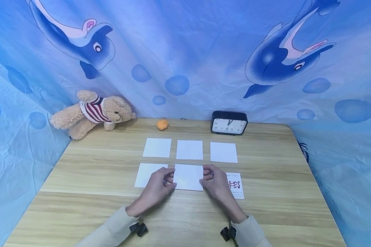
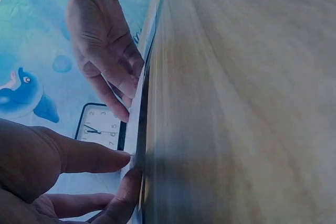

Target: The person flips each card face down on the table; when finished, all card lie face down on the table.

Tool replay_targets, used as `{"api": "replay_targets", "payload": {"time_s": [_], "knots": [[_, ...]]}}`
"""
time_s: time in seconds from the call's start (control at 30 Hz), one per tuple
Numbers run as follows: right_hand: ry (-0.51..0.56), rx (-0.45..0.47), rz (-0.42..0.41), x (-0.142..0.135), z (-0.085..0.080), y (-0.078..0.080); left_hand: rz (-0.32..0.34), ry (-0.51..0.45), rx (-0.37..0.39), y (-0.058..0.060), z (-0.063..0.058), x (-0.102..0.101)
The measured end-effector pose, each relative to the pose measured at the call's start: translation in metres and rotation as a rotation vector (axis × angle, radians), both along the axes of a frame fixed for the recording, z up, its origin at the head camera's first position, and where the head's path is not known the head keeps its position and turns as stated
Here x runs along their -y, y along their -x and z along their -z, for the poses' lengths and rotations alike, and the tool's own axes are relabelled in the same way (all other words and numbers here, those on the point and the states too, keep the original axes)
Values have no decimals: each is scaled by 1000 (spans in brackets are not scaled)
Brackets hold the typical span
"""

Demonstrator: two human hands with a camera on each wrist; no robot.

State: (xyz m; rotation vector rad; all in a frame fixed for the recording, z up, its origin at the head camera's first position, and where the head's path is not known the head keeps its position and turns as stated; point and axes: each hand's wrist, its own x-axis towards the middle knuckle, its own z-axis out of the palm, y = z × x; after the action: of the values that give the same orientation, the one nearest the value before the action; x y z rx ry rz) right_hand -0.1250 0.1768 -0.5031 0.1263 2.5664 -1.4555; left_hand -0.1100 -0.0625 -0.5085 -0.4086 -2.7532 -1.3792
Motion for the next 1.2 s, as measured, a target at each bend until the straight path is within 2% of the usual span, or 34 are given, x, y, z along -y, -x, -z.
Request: {"api": "replay_targets", "payload": {"time_s": [0.23,0.47,0.73,1.2], "knots": [[-5,32,-13,2,-2,2,-14,68,-12,3,-3,-1],[-31,67,-42,2,-6,3,-24,63,37,2,-3,-1],[-61,56,-81,1,-9,3,-21,80,32,1,-3,-3],[9,79,-60,-3,-10,-1,-14,129,40,-4,-8,-4]]}}
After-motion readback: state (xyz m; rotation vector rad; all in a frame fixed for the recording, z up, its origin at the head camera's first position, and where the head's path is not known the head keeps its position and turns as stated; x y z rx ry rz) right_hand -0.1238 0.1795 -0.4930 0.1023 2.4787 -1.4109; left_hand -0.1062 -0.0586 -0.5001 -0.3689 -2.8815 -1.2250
